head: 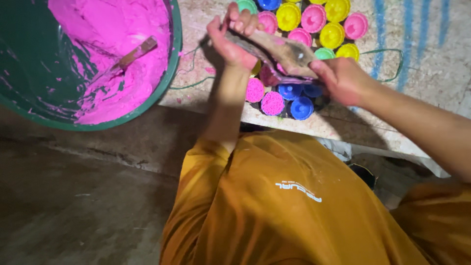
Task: The person arranges colorful plastic molds in a basket and uses a wooden press to scoop pink paste from a green basin, filling each mold cavity. The person repeatedly scoops paste and presses it into the molds, then scrapes excess paste from the tool back into the basin.
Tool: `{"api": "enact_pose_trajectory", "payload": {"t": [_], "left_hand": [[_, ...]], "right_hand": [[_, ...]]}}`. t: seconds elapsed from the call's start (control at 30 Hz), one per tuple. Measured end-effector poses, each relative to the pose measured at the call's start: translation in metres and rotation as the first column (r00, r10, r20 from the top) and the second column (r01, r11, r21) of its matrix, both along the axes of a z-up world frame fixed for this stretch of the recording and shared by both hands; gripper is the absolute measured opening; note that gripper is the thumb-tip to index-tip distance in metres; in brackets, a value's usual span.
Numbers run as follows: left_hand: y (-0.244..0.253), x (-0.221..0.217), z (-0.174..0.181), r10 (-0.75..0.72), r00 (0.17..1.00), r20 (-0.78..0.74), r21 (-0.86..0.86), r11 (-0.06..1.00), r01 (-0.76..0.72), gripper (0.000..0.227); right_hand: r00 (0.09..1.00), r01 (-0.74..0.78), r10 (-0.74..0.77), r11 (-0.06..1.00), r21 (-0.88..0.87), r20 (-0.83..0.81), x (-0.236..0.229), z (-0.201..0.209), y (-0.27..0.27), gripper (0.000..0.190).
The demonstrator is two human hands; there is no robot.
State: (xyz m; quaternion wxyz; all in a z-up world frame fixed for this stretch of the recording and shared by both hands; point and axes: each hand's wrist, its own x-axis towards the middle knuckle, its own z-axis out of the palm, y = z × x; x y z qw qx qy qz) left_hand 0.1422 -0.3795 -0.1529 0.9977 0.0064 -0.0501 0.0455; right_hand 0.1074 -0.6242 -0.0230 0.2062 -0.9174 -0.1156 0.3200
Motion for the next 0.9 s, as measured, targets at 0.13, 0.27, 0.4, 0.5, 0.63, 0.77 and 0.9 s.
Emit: {"api": "enact_pose_trajectory", "payload": {"t": [0.13, 0.27, 0.4, 0.5, 0.63, 0.77, 0.9], "left_hand": [[-0.006, 0.012, 0.003, 0.005, 1.000, -0.029, -0.054, 0.999, -0.007, 0.032], [0.011, 0.020, 0.010, 0.057, 0.998, -0.010, 0.066, 0.996, -0.056, 0.034], [0.011, 0.013, 0.012, 0.050, 0.997, -0.060, 0.082, 0.996, -0.045, 0.036], [0.002, 0.015, 0.013, 0.039, 0.994, -0.103, 0.038, 0.999, -0.035, 0.033], [0.000, 0.022, 0.013, 0.097, 0.991, -0.094, 0.140, 0.987, -0.083, 0.027], [0.003, 0.023, 0.013, 0.075, 0.991, -0.110, 0.075, 0.995, -0.067, 0.033], [-0.008, 0.027, 0.020, 0.039, 0.996, -0.077, 0.057, 0.998, -0.035, 0.030]], "right_hand": [[0.967, -0.118, 0.115, 0.993, 0.000, 0.226, 0.003, 0.003, -0.002, 0.058], [0.959, -0.070, 0.051, 0.996, 0.058, 0.279, 0.000, 0.003, 0.001, 0.055], [0.989, -0.014, 0.006, 0.999, 0.052, 0.145, -0.004, 0.000, 0.005, 0.058], [0.985, -0.053, 0.051, 0.999, 0.002, 0.167, 0.000, 0.000, 0.004, 0.058], [0.969, -0.065, 0.053, 0.997, 0.040, 0.243, 0.003, 0.001, -0.005, 0.054], [0.965, -0.075, 0.049, 0.993, 0.093, 0.256, 0.005, -0.002, -0.010, 0.055], [0.950, -0.066, 0.059, 0.998, 0.014, 0.308, 0.007, -0.004, -0.017, 0.053]]}}
